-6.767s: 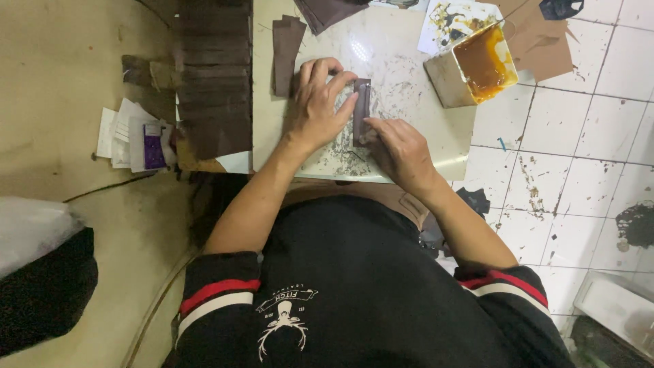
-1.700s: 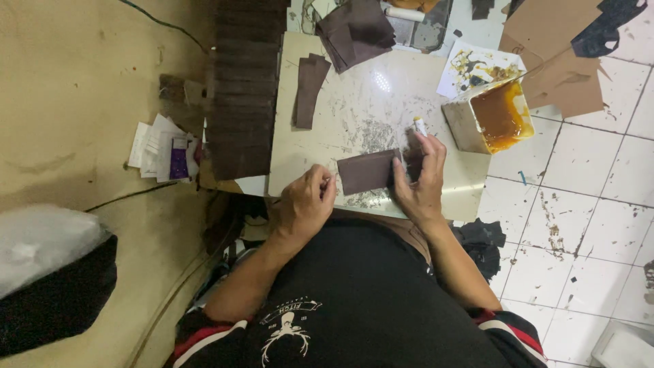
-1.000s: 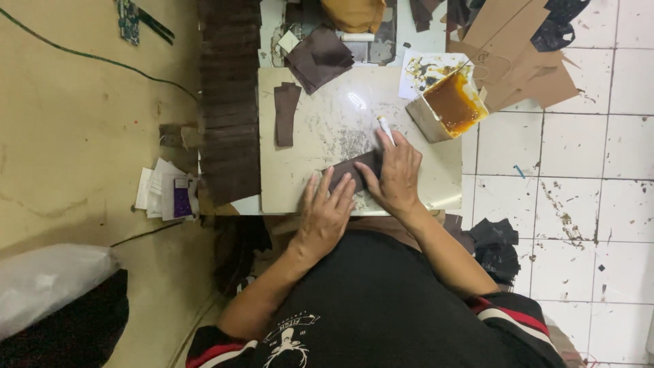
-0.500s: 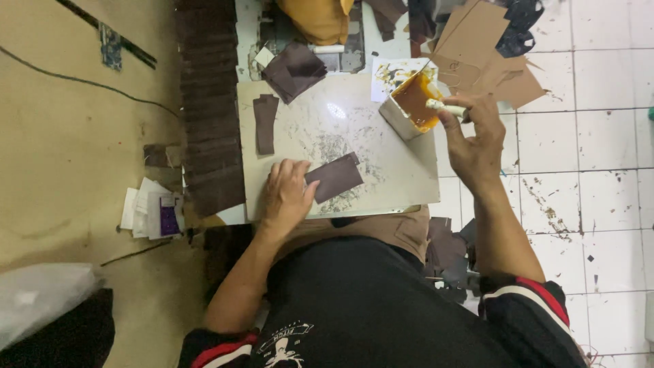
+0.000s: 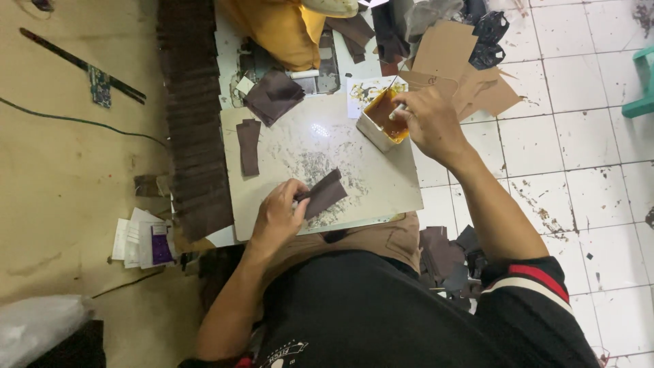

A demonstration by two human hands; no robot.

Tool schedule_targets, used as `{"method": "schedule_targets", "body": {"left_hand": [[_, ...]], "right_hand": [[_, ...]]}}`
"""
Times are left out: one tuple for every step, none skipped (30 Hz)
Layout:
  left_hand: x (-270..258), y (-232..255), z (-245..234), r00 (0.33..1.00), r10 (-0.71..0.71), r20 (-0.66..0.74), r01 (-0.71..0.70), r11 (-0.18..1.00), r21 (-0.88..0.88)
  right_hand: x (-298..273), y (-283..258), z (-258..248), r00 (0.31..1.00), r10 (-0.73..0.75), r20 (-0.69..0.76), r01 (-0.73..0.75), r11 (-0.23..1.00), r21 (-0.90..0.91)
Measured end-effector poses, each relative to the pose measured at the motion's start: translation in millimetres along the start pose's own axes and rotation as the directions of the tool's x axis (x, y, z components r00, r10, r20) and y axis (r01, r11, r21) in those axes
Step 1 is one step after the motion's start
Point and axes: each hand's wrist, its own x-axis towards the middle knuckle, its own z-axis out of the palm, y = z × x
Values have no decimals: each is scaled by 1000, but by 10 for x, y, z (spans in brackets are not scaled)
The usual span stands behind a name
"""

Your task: Applying adhesive to leather strips and folding the edges to create finished borders.

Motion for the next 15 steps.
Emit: {"method": "schedule_targets", "body": {"left_hand": [[14,82,-105,1000,-1,4,1,1000,1],[27,169,-207,999,-14,-36,10,996,-92],[39,255,-311,997,-30,-75,16,983,-185],[85,345,-413,997,-33,-75,18,982,-186],[129,435,-516,996,-34,-88,12,972,-237],[177,525,-621,994,-33,-100,3,958,-286],[232,445,-596,994,-34,-100,4,958,-287],[290,364,-571,997,-49,-65,24,941,-338],[347,283,-546,998,-62,-29,46,921,-388],[392,191,-503,998,-62,-28,46,920,-389],[437,95,-460,997,-73,0,67,918,-390],[476,2,-411,996,-85,29,90,916,-392],[524,-96,-352,996,-88,30,92,914,-395],[572,-191,-287,998,-58,11,58,942,-330],[619,-288,-222,1000,-26,-5,24,964,-263]], "right_hand": [[-12,38,35,1000,3,1,-4,1000,2],[-19,78,64,999,-20,37,21,1000,-17],[-24,115,93,996,-44,74,46,998,-34],[9,71,46,996,-44,77,47,998,-33],[42,24,-1,998,-21,66,23,999,-29],[75,-22,-52,999,2,54,-1,1000,-26],[75,-4,-30,998,3,56,-1,1000,-26],[74,15,-9,994,5,105,0,999,-48],[74,34,14,988,9,155,2,998,-70],[55,42,-3,988,9,156,2,998,-70],[37,49,-16,986,-1,164,13,997,-76],[13,56,-31,985,-10,175,25,996,-81],[63,-19,-147,984,-9,179,24,996,-81],[111,-92,-268,978,24,207,-23,1000,-4],[161,-167,-387,970,54,237,-73,995,72]]}}
